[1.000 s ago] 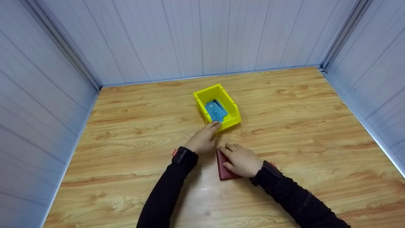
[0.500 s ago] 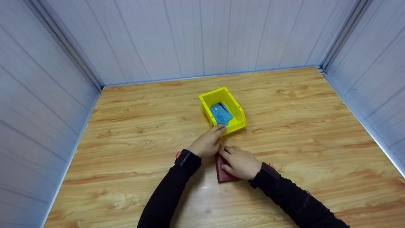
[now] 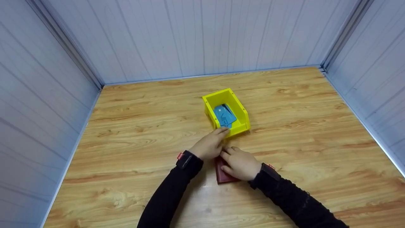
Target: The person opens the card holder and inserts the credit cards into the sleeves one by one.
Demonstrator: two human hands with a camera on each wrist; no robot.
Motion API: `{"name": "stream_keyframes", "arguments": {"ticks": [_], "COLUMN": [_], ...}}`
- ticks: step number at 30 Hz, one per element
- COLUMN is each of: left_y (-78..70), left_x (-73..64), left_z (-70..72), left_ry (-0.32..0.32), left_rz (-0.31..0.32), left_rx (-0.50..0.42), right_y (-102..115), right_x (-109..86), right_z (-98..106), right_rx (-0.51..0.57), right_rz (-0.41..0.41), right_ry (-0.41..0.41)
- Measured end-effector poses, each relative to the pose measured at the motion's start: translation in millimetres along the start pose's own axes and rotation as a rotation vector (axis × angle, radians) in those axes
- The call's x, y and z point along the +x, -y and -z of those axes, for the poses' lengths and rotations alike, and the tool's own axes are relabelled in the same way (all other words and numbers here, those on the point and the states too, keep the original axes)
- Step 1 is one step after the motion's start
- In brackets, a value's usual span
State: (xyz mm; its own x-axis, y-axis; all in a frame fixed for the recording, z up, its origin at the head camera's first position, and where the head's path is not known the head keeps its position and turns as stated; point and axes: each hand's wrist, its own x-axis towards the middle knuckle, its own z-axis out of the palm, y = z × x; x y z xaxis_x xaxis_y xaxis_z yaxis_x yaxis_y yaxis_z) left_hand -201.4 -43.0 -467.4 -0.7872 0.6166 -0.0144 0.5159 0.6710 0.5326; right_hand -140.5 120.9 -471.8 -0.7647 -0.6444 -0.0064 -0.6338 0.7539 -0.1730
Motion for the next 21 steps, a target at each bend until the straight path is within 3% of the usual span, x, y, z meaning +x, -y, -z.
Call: {"name": "stream_keyframes", "arguments": {"ticks": [9, 17, 21], "left_y": [1.9, -9.9, -22.7], "left_x": [-8.4, -39.9, -56.4], "left_z": [-0.8, 3.9, 3.9], "left_ry": [-0.047, -0.161, -0.177], "left_rz": [-0.029, -0.021, -0.007], "left_rx": [0.045, 0.191, 0.260], "right_y": [-5.3, -19.1, -24.4], "right_x": [-1.5, -8.5, -12.9], "right_z": [0.0, 10.4, 15.5], "right_rx": [0.063, 0.142, 0.135], "right_rz": [0.019, -0.058, -0.129], "right_ry": [-0.011, -0.114, -0.165]}}
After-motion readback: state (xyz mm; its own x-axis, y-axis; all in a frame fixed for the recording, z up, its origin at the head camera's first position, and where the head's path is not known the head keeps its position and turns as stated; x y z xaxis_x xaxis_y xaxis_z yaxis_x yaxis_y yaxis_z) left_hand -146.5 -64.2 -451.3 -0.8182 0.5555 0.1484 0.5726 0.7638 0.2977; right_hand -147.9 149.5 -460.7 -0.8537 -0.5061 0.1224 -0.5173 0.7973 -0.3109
